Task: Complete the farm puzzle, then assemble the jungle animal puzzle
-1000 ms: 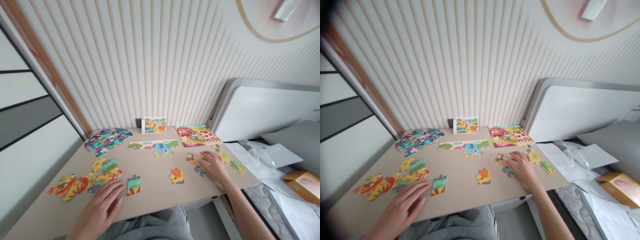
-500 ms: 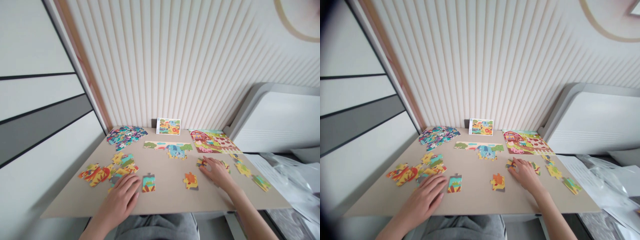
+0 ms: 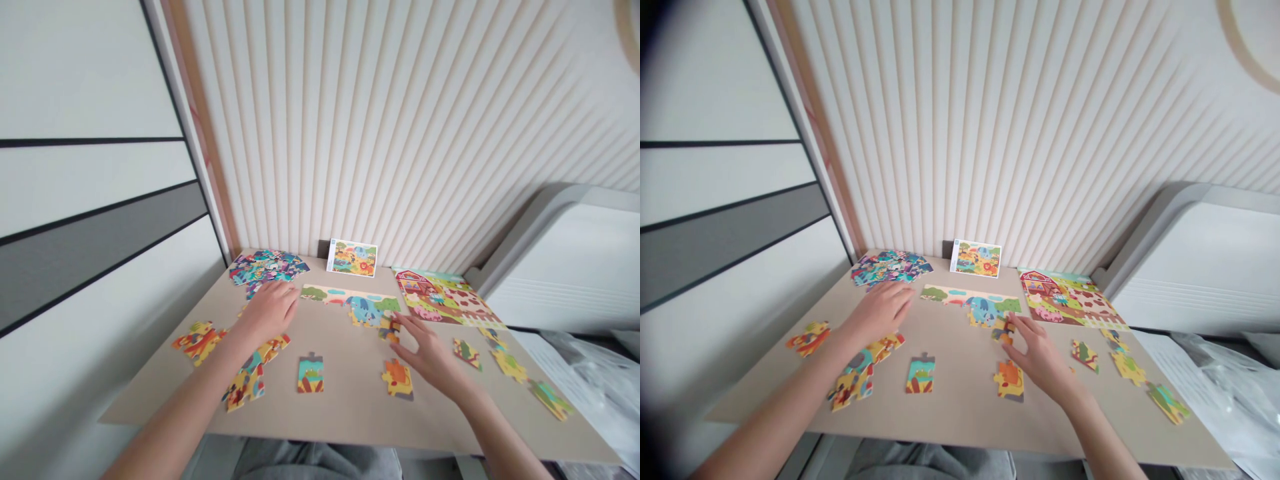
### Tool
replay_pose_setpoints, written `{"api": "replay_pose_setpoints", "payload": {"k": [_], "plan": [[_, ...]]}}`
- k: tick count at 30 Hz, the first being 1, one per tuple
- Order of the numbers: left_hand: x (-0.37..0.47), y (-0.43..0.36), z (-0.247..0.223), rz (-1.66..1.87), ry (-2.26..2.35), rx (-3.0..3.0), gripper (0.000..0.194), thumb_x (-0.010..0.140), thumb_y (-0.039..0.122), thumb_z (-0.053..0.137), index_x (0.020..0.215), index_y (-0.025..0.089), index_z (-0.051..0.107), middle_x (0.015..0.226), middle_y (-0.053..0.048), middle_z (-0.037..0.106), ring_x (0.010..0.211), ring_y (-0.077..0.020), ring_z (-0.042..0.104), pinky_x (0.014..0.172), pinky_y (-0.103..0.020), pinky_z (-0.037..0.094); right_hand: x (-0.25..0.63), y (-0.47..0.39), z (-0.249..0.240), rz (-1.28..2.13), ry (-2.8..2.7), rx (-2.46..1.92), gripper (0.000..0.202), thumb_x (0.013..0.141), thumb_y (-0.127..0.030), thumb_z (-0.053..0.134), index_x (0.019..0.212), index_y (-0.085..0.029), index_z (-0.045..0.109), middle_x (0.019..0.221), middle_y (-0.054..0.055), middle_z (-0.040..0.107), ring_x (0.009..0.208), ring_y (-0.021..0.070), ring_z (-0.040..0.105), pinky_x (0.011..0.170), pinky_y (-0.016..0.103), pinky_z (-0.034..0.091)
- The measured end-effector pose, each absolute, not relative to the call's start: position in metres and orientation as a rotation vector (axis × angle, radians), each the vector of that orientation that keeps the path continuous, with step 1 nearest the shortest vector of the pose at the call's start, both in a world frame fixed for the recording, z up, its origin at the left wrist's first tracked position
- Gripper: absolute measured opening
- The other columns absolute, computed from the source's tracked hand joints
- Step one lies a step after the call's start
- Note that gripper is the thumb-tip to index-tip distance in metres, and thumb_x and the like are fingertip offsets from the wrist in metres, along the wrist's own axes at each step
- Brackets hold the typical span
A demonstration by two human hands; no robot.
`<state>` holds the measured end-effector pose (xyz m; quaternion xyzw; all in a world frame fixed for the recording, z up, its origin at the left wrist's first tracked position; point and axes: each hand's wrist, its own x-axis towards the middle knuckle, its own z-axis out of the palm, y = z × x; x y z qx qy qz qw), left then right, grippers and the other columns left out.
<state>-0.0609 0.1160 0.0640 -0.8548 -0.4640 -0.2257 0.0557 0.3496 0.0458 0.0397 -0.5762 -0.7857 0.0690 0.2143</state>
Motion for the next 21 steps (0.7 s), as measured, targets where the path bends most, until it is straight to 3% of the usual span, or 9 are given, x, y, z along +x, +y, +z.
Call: {"api": "replay_pose_setpoints", "payload": {"k": [4,9,16,21], "plan": [[-0.046,0.148,0.052,-0.710,-1.566,-2.475,0.030,0.099,0.013,0.044,0.109,0.017,0.072,0.109,-0.014,0.072,0.109,-0.0270,0.064,0.104,-0.046,0.048,0.255,0.090,0.047,0.314,-2.349,-1.250,0.060,0.097,-0.041,0.064,0.154,-0.028,0.050,0.143,0.012,0.063,0.132,0.0292,0.061,0.113,0.046,0.049],[-0.050,0.140,0.028,-0.690,-1.596,-2.501,0.031,0.093,0.006,0.051,0.113,0.020,0.071,0.108,-0.010,0.073,0.109,-0.0243,0.066,0.100,-0.039,0.049,0.182,0.136,0.028,0.360,-2.461,-1.133,0.060,0.091,-0.033,0.070,0.149,-0.022,0.056,0.134,0.013,0.068,0.124,0.0285,0.064,0.108,0.044,0.051],[-0.060,0.135,0.017,-0.689,-1.627,-2.547,0.024,0.098,0.011,0.049,0.099,0.019,0.071,0.098,-0.011,0.072,0.101,-0.0255,0.067,0.097,-0.042,0.050,0.172,0.149,0.002,0.407,-2.407,-1.052,0.055,0.093,-0.033,0.068,0.147,-0.026,0.059,0.137,0.011,0.068,0.127,0.0279,0.063,0.111,0.046,0.049],[-0.055,0.138,0.011,-0.709,-1.615,-2.606,0.023,0.099,0.013,0.049,0.104,0.019,0.071,0.102,-0.010,0.073,0.103,-0.0247,0.068,0.100,-0.040,0.049,0.169,0.147,0.004,0.327,-2.426,-1.070,0.046,0.095,-0.034,0.068,0.140,-0.024,0.064,0.136,0.009,0.070,0.126,0.0278,0.062,0.112,0.046,0.047]]}}
